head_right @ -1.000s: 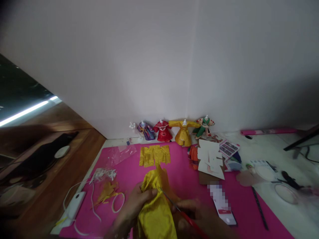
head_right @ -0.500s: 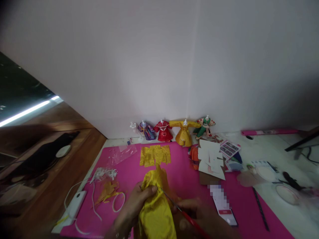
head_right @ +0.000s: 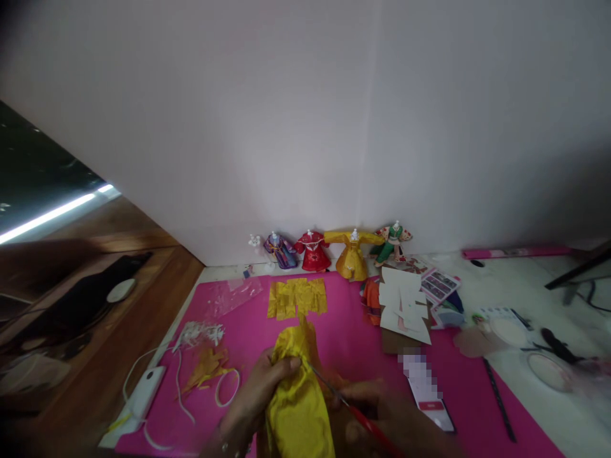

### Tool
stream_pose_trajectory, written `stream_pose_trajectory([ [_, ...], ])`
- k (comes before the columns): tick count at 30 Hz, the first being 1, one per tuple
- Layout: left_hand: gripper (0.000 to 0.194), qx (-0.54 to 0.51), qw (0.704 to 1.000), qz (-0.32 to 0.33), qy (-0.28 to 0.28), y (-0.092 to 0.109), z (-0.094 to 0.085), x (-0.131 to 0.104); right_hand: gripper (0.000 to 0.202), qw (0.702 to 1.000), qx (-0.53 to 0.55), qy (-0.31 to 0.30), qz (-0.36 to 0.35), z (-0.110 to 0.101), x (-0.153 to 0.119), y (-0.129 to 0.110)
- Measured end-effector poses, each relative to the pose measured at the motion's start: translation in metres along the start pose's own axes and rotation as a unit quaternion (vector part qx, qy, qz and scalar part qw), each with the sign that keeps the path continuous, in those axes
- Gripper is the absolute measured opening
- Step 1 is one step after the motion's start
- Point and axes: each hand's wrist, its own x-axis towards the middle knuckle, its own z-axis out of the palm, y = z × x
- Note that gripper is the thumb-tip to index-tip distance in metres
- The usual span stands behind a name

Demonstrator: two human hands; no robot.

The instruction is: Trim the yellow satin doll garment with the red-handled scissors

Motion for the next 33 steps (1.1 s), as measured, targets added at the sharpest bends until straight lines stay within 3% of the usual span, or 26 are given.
stream_pose_trajectory([
  [12,0.024,-0.024,0.999,-0.009,-0.027,-0.004,-0.005,0.003,0.041,0.999,0.041,-0.002,-0.014,0.0,0.0,-0.007],
  [20,0.024,-0.005,0.999,-0.008,-0.036,0.001,0.002,0.001,0.034,0.997,0.077,-0.015,-0.018,0.003,0.001,-0.008],
  [33,0.028,0.012,1.0,-0.015,-0.024,-0.001,0.001,0.002,0.039,0.999,0.049,-0.007,-0.017,0.004,0.005,-0.006],
])
